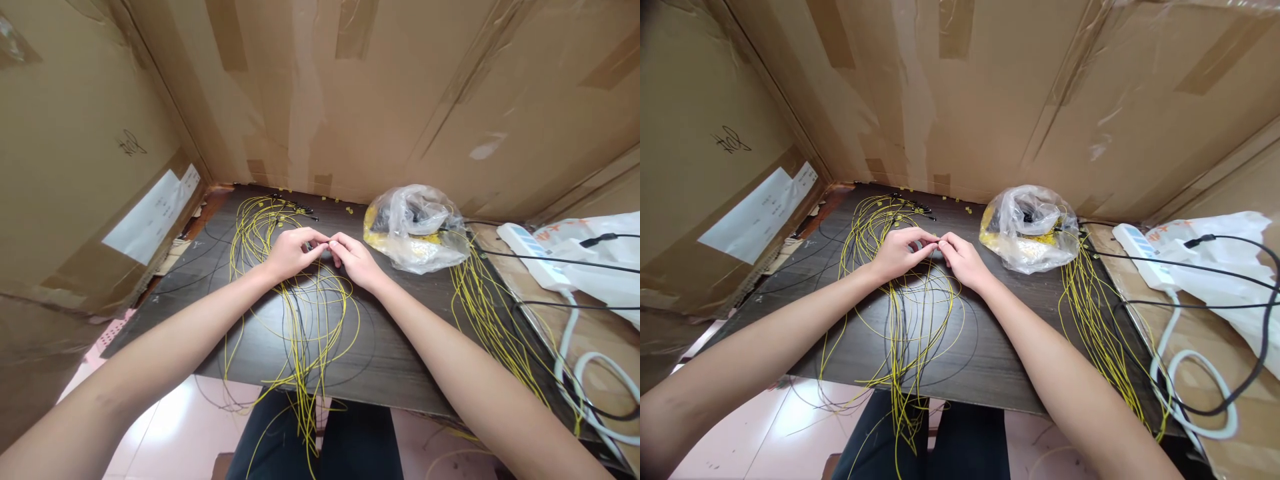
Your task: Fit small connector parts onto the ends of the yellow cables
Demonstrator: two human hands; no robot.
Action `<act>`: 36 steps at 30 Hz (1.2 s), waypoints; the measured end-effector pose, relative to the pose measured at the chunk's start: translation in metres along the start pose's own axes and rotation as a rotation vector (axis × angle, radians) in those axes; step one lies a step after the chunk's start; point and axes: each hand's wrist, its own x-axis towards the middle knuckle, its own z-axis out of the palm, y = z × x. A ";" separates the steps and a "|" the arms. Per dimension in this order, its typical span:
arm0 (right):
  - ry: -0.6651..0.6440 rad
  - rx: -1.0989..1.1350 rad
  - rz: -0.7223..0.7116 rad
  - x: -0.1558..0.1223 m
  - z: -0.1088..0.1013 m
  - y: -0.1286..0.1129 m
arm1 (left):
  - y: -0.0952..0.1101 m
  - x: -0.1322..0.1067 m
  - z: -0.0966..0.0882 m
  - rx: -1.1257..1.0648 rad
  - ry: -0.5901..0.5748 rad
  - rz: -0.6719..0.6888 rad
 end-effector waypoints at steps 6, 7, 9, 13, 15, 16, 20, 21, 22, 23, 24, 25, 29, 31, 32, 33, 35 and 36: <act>-0.003 0.001 0.011 0.001 0.001 0.000 | 0.000 0.000 0.001 0.004 -0.002 -0.004; -0.002 -0.003 0.011 0.001 0.002 0.000 | 0.000 0.000 0.001 0.003 -0.003 -0.007; -0.002 -0.010 0.014 0.001 0.002 -0.001 | 0.000 0.000 0.001 -0.006 -0.004 -0.012; -0.003 0.039 0.028 0.001 0.002 -0.002 | 0.000 0.000 0.003 -0.045 0.016 -0.071; -0.011 0.097 0.033 0.002 0.001 -0.002 | 0.000 0.000 0.004 -0.077 0.032 -0.109; -0.015 0.116 0.037 0.002 0.001 -0.002 | 0.000 0.000 0.005 -0.090 0.036 -0.124; -0.004 0.110 0.041 0.003 0.000 -0.001 | -0.001 0.001 0.005 -0.103 0.045 -0.145; 0.000 0.108 0.040 0.004 0.000 -0.001 | -0.001 0.001 0.005 -0.100 0.044 -0.142; 0.002 0.109 0.040 0.004 0.000 0.000 | -0.001 0.001 0.004 -0.097 0.043 -0.136; 0.004 0.110 0.044 0.004 0.000 0.000 | -0.001 0.001 0.004 -0.092 0.040 -0.129; 0.005 0.110 0.049 0.004 0.000 0.000 | -0.001 0.001 0.004 -0.086 0.036 -0.121; 0.005 0.109 0.050 0.004 0.001 0.000 | -0.002 0.000 0.004 -0.081 0.036 -0.115; 0.004 0.084 0.020 0.003 0.001 0.000 | -0.003 -0.001 0.004 -0.072 0.047 -0.099; 0.004 0.055 0.004 0.002 0.001 0.000 | -0.004 -0.001 0.003 -0.062 0.041 -0.084; 0.004 0.042 -0.001 0.002 0.001 0.000 | -0.004 -0.001 0.002 -0.054 0.036 -0.070; 0.006 0.032 -0.005 0.002 0.001 0.000 | -0.005 -0.001 0.001 -0.046 0.030 -0.053; 0.008 0.023 -0.013 0.001 0.001 -0.001 | -0.006 -0.001 -0.001 -0.037 0.019 -0.020; 0.008 0.021 -0.015 0.001 0.001 -0.001 | -0.006 -0.001 -0.002 -0.038 0.011 -0.009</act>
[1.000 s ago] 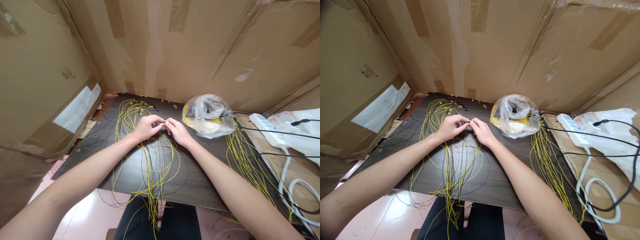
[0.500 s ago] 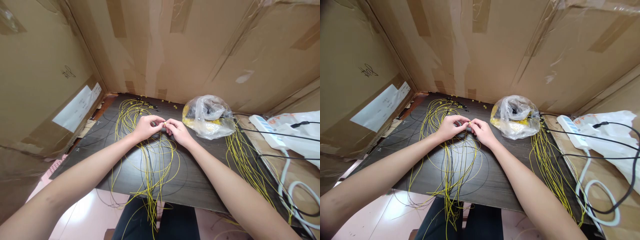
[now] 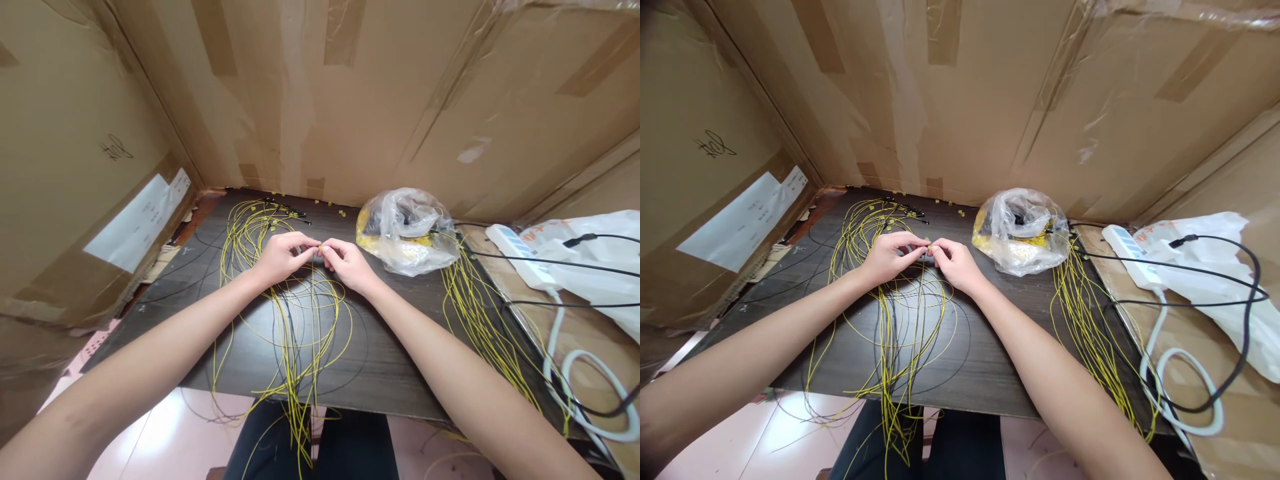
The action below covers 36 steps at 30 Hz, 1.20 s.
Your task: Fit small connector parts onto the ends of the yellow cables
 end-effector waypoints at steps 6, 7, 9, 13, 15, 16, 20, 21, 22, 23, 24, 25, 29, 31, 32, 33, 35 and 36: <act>0.002 -0.005 0.009 0.000 0.000 0.001 | -0.003 0.000 -0.003 -0.018 -0.029 0.017; 0.002 -0.003 0.006 0.000 0.000 0.001 | -0.002 0.000 -0.002 -0.021 -0.028 0.018; 0.003 0.002 -0.002 0.001 0.000 0.002 | -0.001 -0.001 0.000 -0.038 -0.013 0.009; 0.052 0.010 0.001 0.000 0.003 0.000 | 0.002 0.000 0.002 -0.102 0.074 -0.101; 0.094 0.004 -0.005 -0.002 0.005 -0.003 | 0.002 0.002 0.001 -0.167 0.126 -0.196; 0.110 -0.009 -0.014 -0.003 0.006 -0.005 | 0.001 0.003 0.000 -0.209 0.151 -0.244; 0.113 -0.151 -0.110 -0.008 0.008 -0.012 | -0.003 0.006 -0.008 -0.371 0.203 -0.404; 0.093 -0.196 -0.143 -0.009 0.009 -0.014 | -0.003 0.007 -0.010 -0.418 0.208 -0.438; 0.067 -0.235 -0.174 -0.009 0.011 -0.016 | -0.002 0.007 -0.011 -0.469 0.215 -0.469; 0.039 -0.267 -0.196 -0.010 0.013 -0.018 | -0.001 0.007 -0.012 -0.522 0.227 -0.499; 0.010 -0.289 -0.207 -0.011 0.015 -0.020 | 0.001 0.007 -0.013 -0.571 0.242 -0.525; -0.017 -0.299 -0.204 -0.012 0.018 -0.023 | 0.002 0.007 -0.013 -0.613 0.257 -0.549; -0.108 -0.086 -0.057 -0.016 0.028 -0.036 | 0.000 0.011 -0.015 -0.701 0.389 -0.598; -0.116 0.216 0.051 -0.015 0.028 -0.047 | -0.006 0.015 -0.018 -0.707 0.537 -0.601; -0.105 0.380 0.093 -0.014 0.027 -0.054 | -0.010 0.017 -0.020 -0.704 0.616 -0.605; -0.085 0.529 0.117 -0.013 0.024 -0.063 | -0.014 0.019 -0.024 -0.700 0.691 -0.613; -0.068 0.741 0.127 -0.008 0.015 -0.083 | -0.020 0.023 -0.032 -0.706 0.813 -0.632; -0.076 0.809 0.114 -0.006 0.009 -0.094 | -0.023 0.024 -0.038 -0.723 0.858 -0.645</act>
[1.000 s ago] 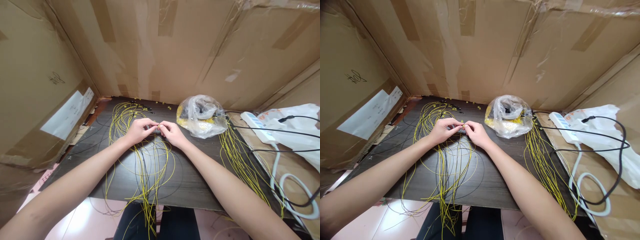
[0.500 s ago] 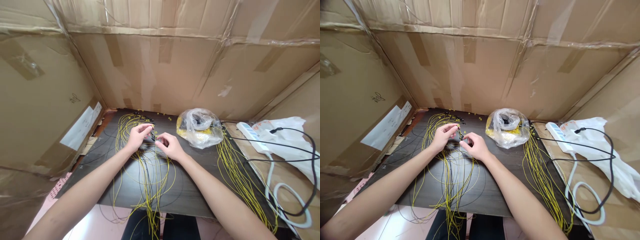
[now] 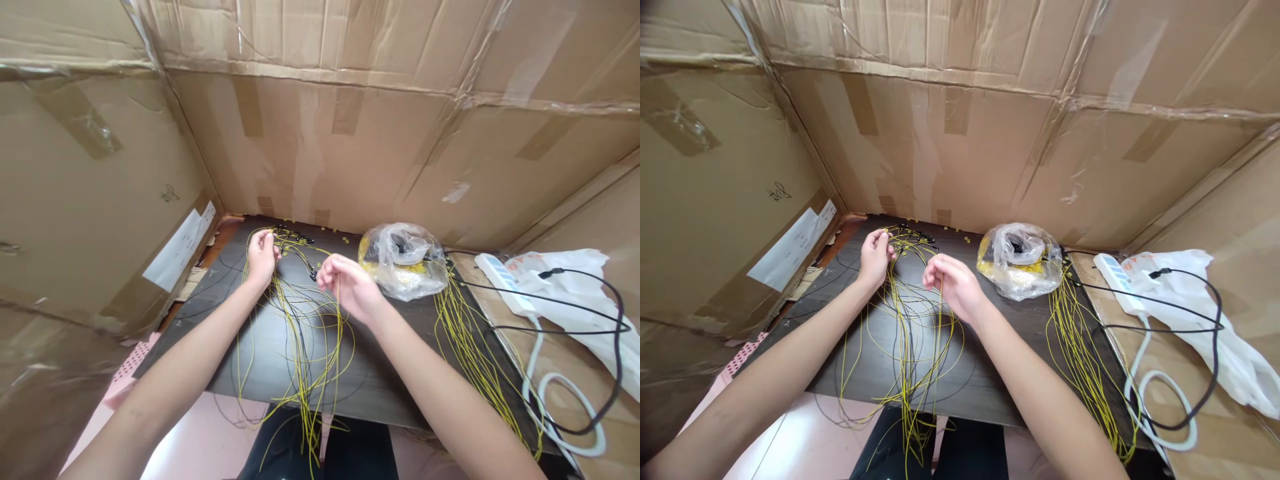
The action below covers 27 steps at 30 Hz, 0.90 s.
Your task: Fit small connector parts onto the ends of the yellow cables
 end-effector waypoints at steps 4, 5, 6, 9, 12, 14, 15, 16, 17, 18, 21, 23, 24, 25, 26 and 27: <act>-0.041 0.096 -0.079 -0.004 0.019 -0.055 | 0.015 0.018 -0.010 -0.137 0.111 -0.086; -0.035 0.077 -0.112 -0.006 0.024 -0.069 | 0.018 0.021 -0.013 -0.165 0.138 -0.107; -0.029 0.048 -0.143 -0.010 0.030 -0.083 | 0.021 0.025 -0.016 -0.189 0.162 -0.127; 0.033 -0.024 -0.243 -0.022 0.047 -0.123 | 0.025 0.032 -0.023 -0.237 0.200 -0.180; 0.154 -0.057 -0.325 -0.035 0.062 -0.162 | 0.026 0.037 -0.026 -0.264 0.221 -0.209; 0.231 -0.069 -0.351 -0.046 0.065 -0.186 | 0.027 0.039 -0.027 -0.282 0.234 -0.215; 0.260 -0.104 -0.369 -0.052 0.062 -0.197 | 0.027 0.040 -0.028 -0.291 0.241 -0.216; 0.282 -0.153 -0.391 -0.058 0.058 -0.206 | 0.028 0.040 -0.028 -0.298 0.248 -0.218; 0.280 -0.204 -0.425 -0.066 0.051 -0.213 | 0.029 0.040 -0.028 -0.304 0.255 -0.220; 0.263 -0.240 -0.448 -0.075 0.043 -0.218 | 0.031 0.040 -0.028 -0.307 0.257 -0.223; 0.324 -0.226 -0.587 -0.108 0.015 -0.216 | 0.037 0.036 -0.027 -0.319 0.220 -0.229; 0.431 -0.338 -0.571 -0.136 0.002 -0.203 | 0.043 0.033 -0.023 -0.343 0.165 -0.233; 0.459 -0.406 -0.564 -0.151 -0.003 -0.194 | 0.046 0.031 -0.019 -0.358 0.136 -0.239; 0.427 -0.473 -0.518 -0.166 -0.008 -0.184 | 0.049 0.029 -0.013 -0.369 0.105 -0.251; 0.359 -0.532 -0.461 -0.182 -0.011 -0.174 | 0.052 0.027 -0.005 -0.370 0.072 -0.267; 0.313 -0.572 -0.400 -0.197 -0.015 -0.164 | 0.055 0.025 0.004 -0.358 0.036 -0.287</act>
